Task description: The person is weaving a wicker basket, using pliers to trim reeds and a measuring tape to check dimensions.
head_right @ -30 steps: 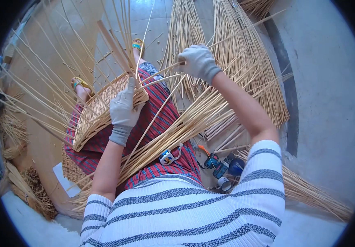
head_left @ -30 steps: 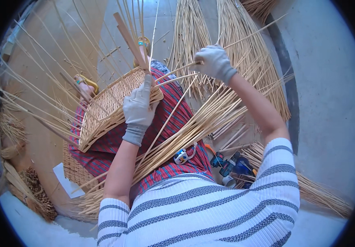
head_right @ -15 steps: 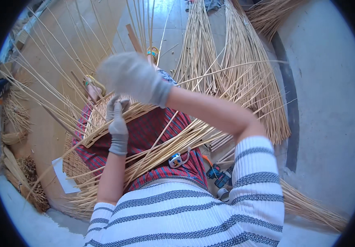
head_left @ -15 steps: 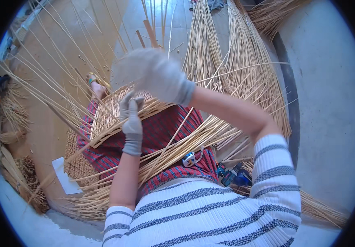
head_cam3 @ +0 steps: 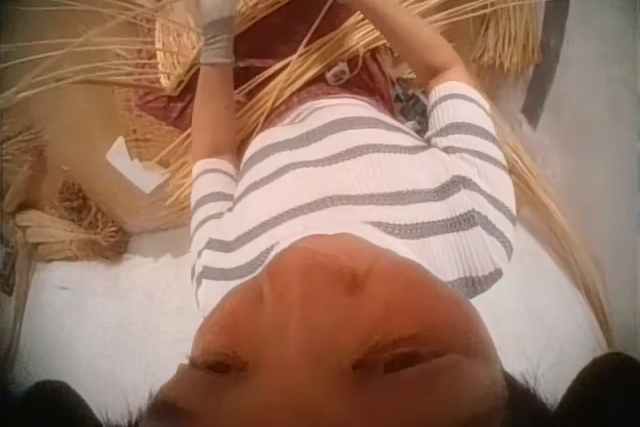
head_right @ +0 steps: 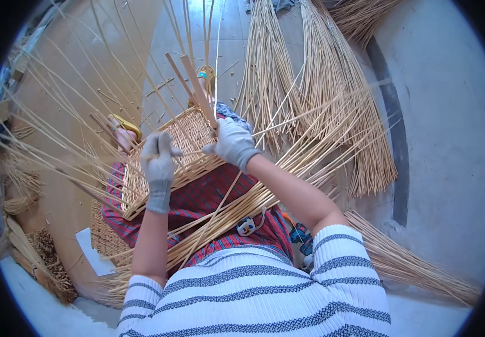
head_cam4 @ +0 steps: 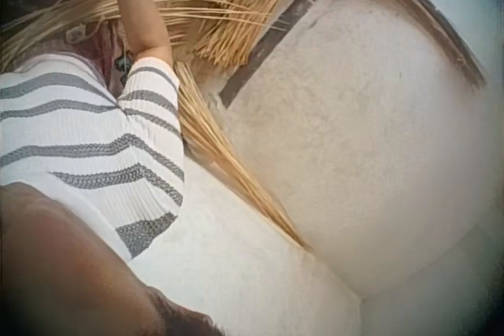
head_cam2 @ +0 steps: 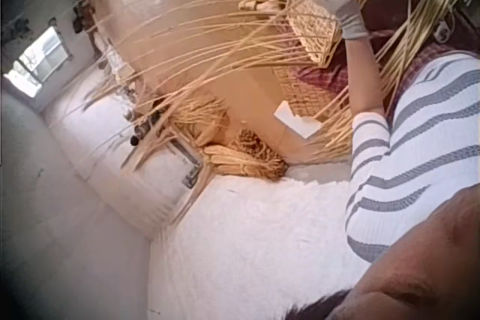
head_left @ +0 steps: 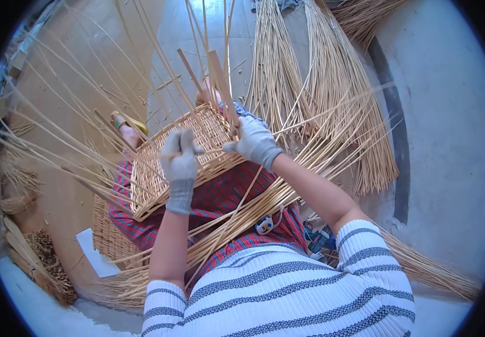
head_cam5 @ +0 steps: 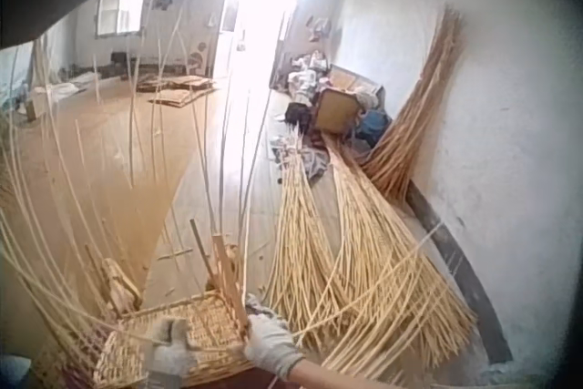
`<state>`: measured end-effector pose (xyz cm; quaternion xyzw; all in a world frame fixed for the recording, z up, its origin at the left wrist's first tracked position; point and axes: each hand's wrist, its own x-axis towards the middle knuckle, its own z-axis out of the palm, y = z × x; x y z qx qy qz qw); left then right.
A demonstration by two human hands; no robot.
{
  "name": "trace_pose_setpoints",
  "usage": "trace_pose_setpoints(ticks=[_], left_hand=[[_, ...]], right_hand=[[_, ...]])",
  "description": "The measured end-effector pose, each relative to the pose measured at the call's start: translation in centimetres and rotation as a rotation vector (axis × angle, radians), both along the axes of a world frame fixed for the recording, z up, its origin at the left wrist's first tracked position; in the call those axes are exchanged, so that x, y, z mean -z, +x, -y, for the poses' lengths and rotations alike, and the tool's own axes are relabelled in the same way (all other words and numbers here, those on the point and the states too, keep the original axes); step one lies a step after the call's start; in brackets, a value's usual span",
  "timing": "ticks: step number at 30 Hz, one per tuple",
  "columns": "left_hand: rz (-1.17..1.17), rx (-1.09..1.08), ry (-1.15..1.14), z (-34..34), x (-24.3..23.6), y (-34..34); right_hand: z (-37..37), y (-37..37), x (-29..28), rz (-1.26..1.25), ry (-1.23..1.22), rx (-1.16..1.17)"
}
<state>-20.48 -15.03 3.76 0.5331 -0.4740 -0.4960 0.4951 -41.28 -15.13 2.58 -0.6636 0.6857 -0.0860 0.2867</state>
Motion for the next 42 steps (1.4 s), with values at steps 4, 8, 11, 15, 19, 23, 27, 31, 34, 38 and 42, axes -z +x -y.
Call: trace_pose_setpoints(ticks=[4,8,11,15,19,23,27,31,34,38,42], left_hand=[[-0.214,0.08,-0.227,8.0,-2.1,-5.4],[-0.534,0.65,-0.019,12.1,-1.8,-9.3],[-1.073,0.424,0.361,10.4,-1.3,-9.2],[0.23,0.475,-0.108,0.7,-2.0,-3.4],[0.633,0.763,-0.038,-12.2,-1.9,3.6],[0.515,0.678,0.196,-16.7,-0.7,7.5],[0.995,0.266,-0.211,-15.5,-1.6,8.1],[1.02,0.468,-0.495,-14.8,-3.3,7.6],[0.968,0.255,-0.61,-14.0,-4.1,10.1],[0.841,0.094,-0.155,-13.0,-3.6,12.5],[0.724,0.318,-0.318,-13.4,-0.7,11.7]], right_hand=[[-1.6,2.4,3.0,-0.152,-0.532,0.227],[-1.3,3.1,4.0,-0.117,-0.631,0.359],[-0.5,2.2,3.3,-0.101,-0.555,0.299],[0.2,1.4,2.1,-0.044,-0.248,0.271],[0.3,1.7,0.8,0.067,-0.224,0.33],[-3.5,2.5,-1.0,0.278,-0.778,0.222],[-11.9,4.4,-2.8,0.955,0.365,0.149],[-14.1,7.1,-5.7,1.186,0.517,0.045],[-11.3,4.8,-9.1,1.417,-0.095,0.03],[-9.0,4.3,-9.6,1.306,-0.301,0.181],[-9.1,5.8,-6.0,1.306,0.02,0.123]])
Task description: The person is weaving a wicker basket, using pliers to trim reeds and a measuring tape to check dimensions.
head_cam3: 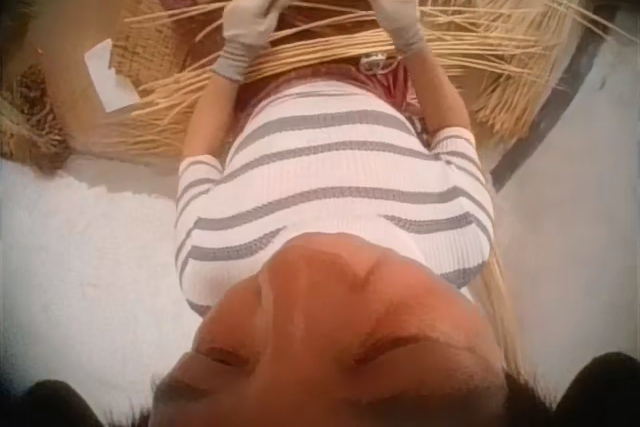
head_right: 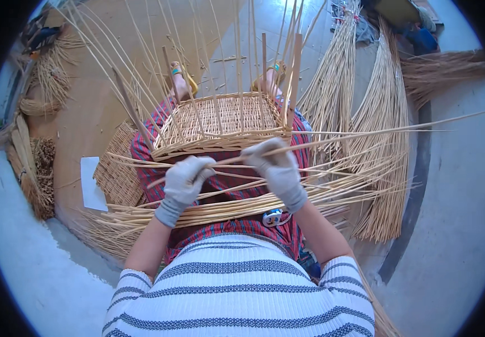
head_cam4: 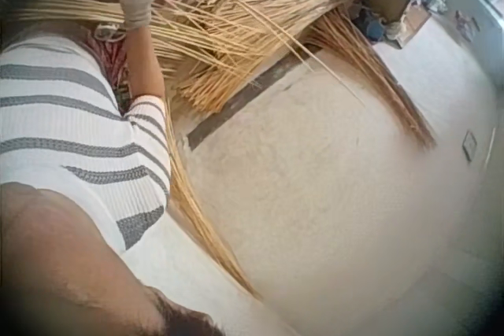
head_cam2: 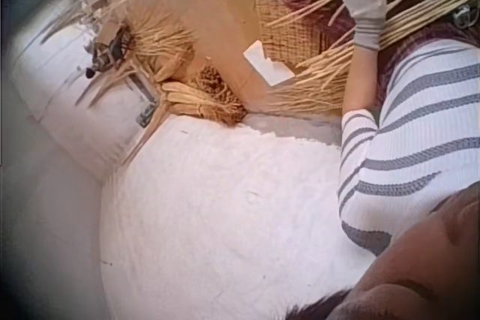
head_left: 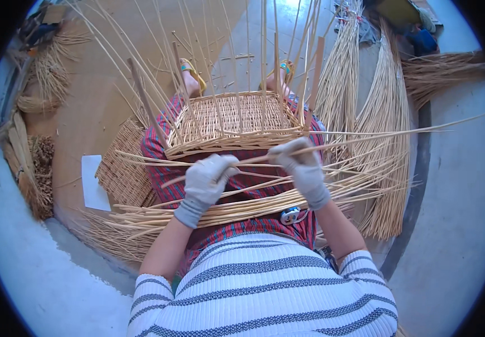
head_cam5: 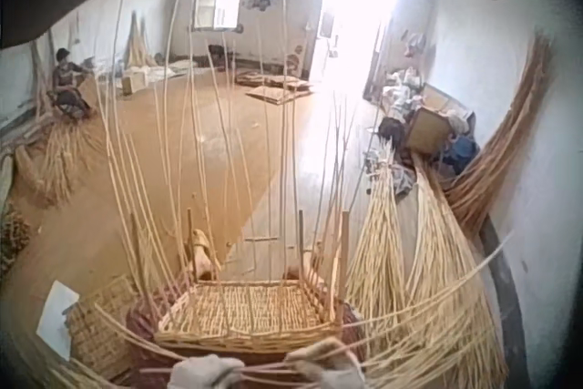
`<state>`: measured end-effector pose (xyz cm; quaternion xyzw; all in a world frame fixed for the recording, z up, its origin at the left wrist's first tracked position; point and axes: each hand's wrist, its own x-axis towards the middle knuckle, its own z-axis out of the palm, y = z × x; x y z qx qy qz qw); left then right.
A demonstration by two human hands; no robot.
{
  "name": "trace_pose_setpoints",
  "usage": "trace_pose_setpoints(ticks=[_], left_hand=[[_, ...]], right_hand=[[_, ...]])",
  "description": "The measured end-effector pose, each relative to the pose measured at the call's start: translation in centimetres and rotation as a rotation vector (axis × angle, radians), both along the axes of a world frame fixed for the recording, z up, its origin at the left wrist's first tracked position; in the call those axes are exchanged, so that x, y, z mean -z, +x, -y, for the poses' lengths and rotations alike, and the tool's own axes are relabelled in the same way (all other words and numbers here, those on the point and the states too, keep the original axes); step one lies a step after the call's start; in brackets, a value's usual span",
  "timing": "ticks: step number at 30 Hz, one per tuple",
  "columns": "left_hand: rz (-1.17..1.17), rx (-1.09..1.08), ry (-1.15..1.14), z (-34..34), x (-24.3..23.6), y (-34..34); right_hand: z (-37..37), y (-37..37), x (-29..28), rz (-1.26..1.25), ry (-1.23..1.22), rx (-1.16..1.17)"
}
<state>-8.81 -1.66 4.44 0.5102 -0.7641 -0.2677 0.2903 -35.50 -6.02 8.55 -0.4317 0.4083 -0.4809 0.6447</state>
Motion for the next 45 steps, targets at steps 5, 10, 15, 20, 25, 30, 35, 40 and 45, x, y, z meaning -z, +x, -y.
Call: trace_pose_setpoints(ticks=[5,10,15,20,25,30,35,40,45], left_hand=[[0.031,-0.561,0.028,0.0,4.0,2.6],[0.237,-0.509,-0.14,0.5,7.9,3.4],[0.209,-0.442,-0.142,1.2,7.7,4.0],[-0.121,-0.496,0.03,3.3,5.0,2.2],[-0.284,-0.238,0.518,6.4,6.0,-1.5],[-0.608,-0.304,0.873,6.7,8.0,-1.3],[-0.651,-0.414,0.222,5.8,9.0,-4.7],[-0.707,-0.622,0.633,6.1,7.4,-4.4],[-0.78,-0.561,0.755,6.6,6.5,-3.5]], right_hand=[[1.4,-4.1,2.5,0.012,0.023,0.431],[0.7,-6.4,3.4,-0.028,-0.061,0.581],[2.1,-6.2,4.5,-0.122,-0.056,0.439],[4.7,-7.9,4.1,-0.19,-0.016,0.283],[4.2,-8.7,5.7,-0.215,0.076,0.27],[6.1,-8.0,6.2,-0.238,-0.106,0.342],[15.2,4.4,0.5,-0.296,-0.554,-0.016],[17.1,16.5,-1.8,-0.31,-0.819,0.241],[3.4,5.5,5.9,0.027,-0.302,0.443]])
